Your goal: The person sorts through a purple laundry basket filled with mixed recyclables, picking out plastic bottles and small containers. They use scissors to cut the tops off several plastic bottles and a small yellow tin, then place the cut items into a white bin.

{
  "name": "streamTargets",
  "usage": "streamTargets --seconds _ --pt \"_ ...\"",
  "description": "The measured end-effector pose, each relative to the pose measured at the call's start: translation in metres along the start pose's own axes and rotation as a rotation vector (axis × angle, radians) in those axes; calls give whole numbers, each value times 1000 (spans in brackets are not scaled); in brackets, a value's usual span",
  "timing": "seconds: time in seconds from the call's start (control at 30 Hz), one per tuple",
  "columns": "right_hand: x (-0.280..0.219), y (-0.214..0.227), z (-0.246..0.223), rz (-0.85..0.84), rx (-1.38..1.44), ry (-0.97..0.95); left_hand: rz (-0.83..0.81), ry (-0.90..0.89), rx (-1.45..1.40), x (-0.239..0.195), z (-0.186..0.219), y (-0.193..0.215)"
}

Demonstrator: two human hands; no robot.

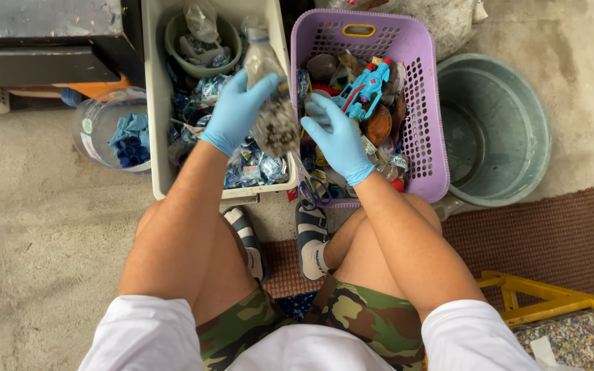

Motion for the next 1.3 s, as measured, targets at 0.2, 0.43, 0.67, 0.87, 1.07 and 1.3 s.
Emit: streamTargets --seconds 0.2,0.43,0.67,0.87,1.07,1.3 --pt "-2 -11 -1 37 143 -94 -10 -77 -37 -10 -19 -49" --pt "3 7 5 169 177 -84 151 -605 698 -16 -14 -40" --pt "3 6 -3 173 137 -10 226 -752 837 -21 -6 -42" --pt "2 6 -8 172 156 -22 266 -769 663 -6 -26 -32" --pt "5 4 0 151 118 8 202 -359 -21 10 -52 -27" --pt "4 1 -7 108 100 -99 113 -115 -399 2 -57 -51"
Point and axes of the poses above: each hand's wrist, its own x-axis towards the middle knuckle, its own y-axis out of the back of the hand, z = x × y, the point moved 1 cm from there along x, towards the middle knuckle, and after that the axes turned 1 degree about z, right-handed, at the moved point
